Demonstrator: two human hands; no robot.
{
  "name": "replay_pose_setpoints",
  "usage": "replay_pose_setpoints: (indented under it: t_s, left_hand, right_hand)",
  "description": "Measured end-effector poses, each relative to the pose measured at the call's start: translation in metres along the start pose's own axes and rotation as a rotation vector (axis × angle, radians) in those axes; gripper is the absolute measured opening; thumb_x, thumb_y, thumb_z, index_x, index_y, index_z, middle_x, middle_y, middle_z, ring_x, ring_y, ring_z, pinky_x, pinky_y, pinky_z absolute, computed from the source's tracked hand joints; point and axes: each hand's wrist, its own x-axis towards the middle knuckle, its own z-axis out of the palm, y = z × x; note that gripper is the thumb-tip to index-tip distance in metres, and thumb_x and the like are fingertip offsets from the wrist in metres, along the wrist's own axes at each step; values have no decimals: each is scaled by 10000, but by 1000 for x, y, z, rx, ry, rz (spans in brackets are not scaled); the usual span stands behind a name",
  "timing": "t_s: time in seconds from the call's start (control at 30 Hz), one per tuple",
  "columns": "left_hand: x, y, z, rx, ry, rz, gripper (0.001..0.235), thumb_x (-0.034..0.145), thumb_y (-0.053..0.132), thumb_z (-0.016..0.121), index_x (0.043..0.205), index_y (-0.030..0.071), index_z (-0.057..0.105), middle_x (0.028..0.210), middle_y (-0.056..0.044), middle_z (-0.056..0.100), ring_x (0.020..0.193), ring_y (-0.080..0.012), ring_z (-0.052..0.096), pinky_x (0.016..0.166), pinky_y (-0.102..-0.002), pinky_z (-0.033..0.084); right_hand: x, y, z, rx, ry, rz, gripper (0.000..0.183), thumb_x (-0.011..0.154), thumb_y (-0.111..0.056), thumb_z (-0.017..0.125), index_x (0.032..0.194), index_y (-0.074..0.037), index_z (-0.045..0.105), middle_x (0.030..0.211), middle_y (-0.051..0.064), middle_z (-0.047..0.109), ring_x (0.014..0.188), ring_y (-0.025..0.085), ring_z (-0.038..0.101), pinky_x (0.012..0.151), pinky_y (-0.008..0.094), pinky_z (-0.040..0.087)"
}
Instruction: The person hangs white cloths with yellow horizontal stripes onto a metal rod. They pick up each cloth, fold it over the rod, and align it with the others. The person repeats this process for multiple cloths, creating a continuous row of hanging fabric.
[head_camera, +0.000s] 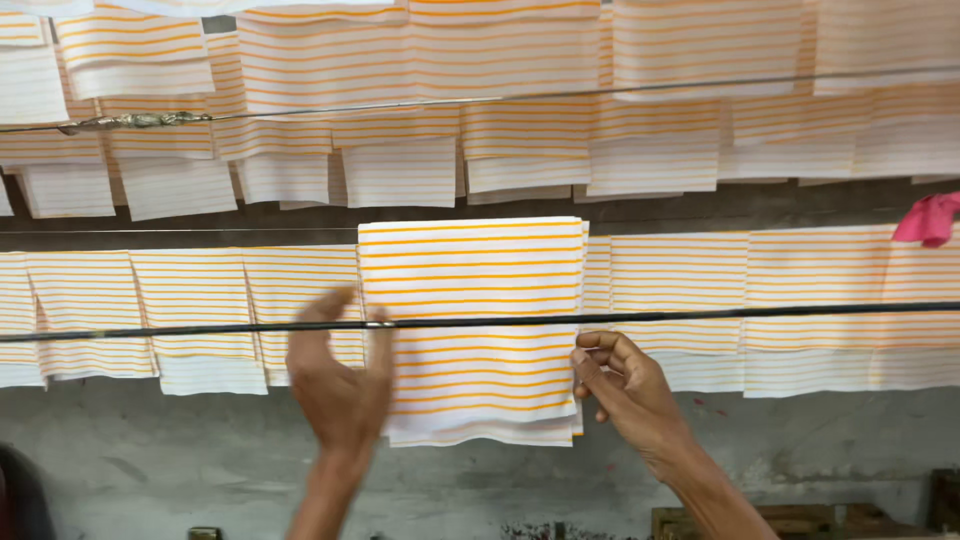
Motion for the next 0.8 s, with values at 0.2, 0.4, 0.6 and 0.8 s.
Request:
replay_pose_setpoints:
  t_s: [0.2,0.4,0.6,0.8]
  left_hand:
    - [-82,29,24,-38,-267,464,119,832,112,747,937,168,745,911,22,758,779,-168,674,745,-282,556]
    - [-116,24,57,15,-426,367,266,806,346,819,1021,237,708,963,53,749,868,-197,714,705,-366,565]
    - [-124,14,71,52,-456,235,346,763,486,859,1004,278,723,911,129,786,865,-116,747,700,-342,579]
    - [-110,21,72,-64,-629,-319,282,718,458,859,940,284,847,815,133,859,680,-43,783,749,-215,621]
  right_hand:
    - [-3,2,-9,-34,-81,17,305,966,-237,661,1156,-33,784,836,97,700,717,150,622,487,296,410]
    - [10,27,-22,101,-172,16,251,936,-217,734,1050,2,775,613,85,551,508,114,482,385,243,296]
    - [3,17,-18,47,-193,24,262,951,-258,719,1024,-16,787,701,73,622,583,113,487,454,252,329]
    - [6,19,-22,171,-312,52,250,1005,-251,632,1075,-25,714,874,75,684,742,162,661,488,271,395]
